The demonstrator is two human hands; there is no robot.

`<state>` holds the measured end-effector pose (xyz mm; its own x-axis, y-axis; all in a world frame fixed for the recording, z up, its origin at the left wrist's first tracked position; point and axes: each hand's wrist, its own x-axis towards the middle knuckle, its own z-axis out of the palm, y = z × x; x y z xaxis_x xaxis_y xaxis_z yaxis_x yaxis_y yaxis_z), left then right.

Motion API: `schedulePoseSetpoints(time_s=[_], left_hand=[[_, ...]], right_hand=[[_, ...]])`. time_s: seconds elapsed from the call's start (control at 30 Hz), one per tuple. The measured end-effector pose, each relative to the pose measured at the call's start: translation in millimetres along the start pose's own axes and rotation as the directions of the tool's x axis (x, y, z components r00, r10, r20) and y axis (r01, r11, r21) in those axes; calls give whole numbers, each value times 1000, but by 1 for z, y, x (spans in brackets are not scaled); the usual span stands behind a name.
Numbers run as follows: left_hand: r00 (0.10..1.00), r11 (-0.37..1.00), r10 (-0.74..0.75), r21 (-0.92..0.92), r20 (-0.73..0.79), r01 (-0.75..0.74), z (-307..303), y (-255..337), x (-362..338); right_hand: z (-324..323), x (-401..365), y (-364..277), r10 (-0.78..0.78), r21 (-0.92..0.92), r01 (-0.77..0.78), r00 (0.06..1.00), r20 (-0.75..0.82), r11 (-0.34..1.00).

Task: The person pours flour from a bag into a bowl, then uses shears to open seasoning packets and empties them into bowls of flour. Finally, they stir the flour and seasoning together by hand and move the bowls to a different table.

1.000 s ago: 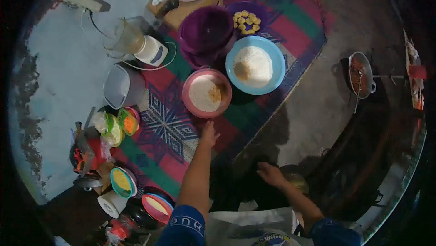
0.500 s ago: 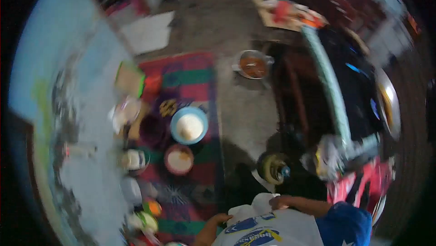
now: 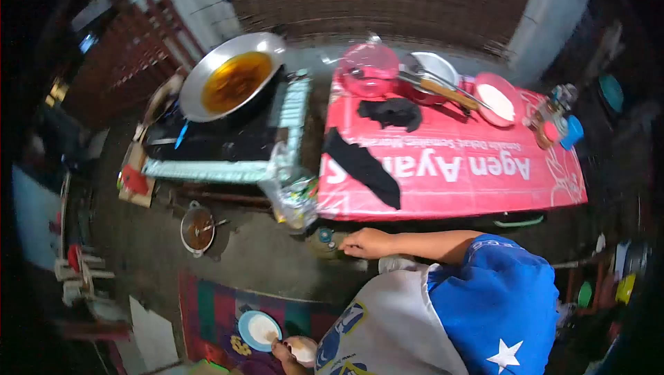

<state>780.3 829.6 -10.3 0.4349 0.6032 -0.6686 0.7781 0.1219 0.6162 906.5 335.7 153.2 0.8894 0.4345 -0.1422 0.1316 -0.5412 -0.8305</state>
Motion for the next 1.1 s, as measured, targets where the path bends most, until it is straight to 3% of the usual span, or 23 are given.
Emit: schedulePoseSetpoints(time_s=[0.03,0.1,0.13,0.17,0.2,0.23,0.27,0.3,0.33,0.37,0.43,0.53,0.63,0.67,0.77,0.8,0.83,0.87,0.9,0.97,1.0,1.03,1.1], left_hand=[[997,995,80,63,18,-81,31,15,-17],[969,979,140,121,202,-167,81,10,-10],[944,943,272,142,187,-300,117,10,-19],[924,934,240,189,298,-304,148,9,-36],[894,920,198,239,401,-311,173,8,-51],[683,933,299,-53,666,-357,194,-16,-29],[741,881,223,193,634,-431,228,15,-112],[659,806,257,219,707,-549,249,-2,-120],[567,717,282,223,774,-660,275,-11,-125],[562,711,281,225,778,-667,292,-11,-133],[600,687,78,393,797,-611,320,-10,-147],[624,720,11,426,781,-547,334,-2,-155],[667,810,91,335,740,-482,331,11,-169],[698,836,130,302,704,-459,324,15,-175],[797,837,146,356,586,-415,303,6,-183],[676,691,294,339,675,-639,293,-1,-182],[702,713,296,339,648,-614,289,6,-207],[756,604,241,516,609,-608,286,17,-232],[818,482,186,675,544,-559,279,24,-258],[777,637,236,511,584,-577,257,-21,-230],[839,518,169,677,517,-522,252,-46,-204],[827,479,304,675,473,-562,247,-50,-218],[861,511,118,713,496,-480,243,-32,-248]], right_hand=[[-15,-13,11,-55,95,74,981,-187,993],[-48,-44,31,257,519,-30,892,-371,854],[-60,-62,57,293,561,110,762,-578,820],[-81,-79,75,402,613,233,575,-713,755],[-106,-104,96,380,400,-13,346,-858,916],[-131,-123,122,414,411,-54,70,-908,910],[-145,-149,198,314,337,-204,-136,-940,919],[-176,-180,219,150,264,-361,-314,-937,894],[-202,-213,254,380,444,-105,-368,-849,890],[-222,-239,285,596,579,165,-351,-722,798],[-281,-276,262,910,818,399,-150,-387,414],[-326,-301,298,960,819,515,-29,-279,253],[-337,-307,345,947,797,552,41,-318,244],[-336,-308,363,947,797,533,-31,-319,286],[-341,-327,389,947,813,508,-16,-320,284],[-344,-333,388,943,800,513,-55,-329,310],[-350,-339,363,936,791,511,-87,-341,335],[-354,-348,333,904,779,506,-2,-427,369],[-363,-348,318,864,717,518,-93,-494,466],[-377,-372,297,763,747,158,-140,-631,646],[-396,-392,312,781,783,20,-79,-619,622],[-407,-396,316,783,777,99,-98,-615,622],[-418,-374,228,794,794,61,34,-607,604]])
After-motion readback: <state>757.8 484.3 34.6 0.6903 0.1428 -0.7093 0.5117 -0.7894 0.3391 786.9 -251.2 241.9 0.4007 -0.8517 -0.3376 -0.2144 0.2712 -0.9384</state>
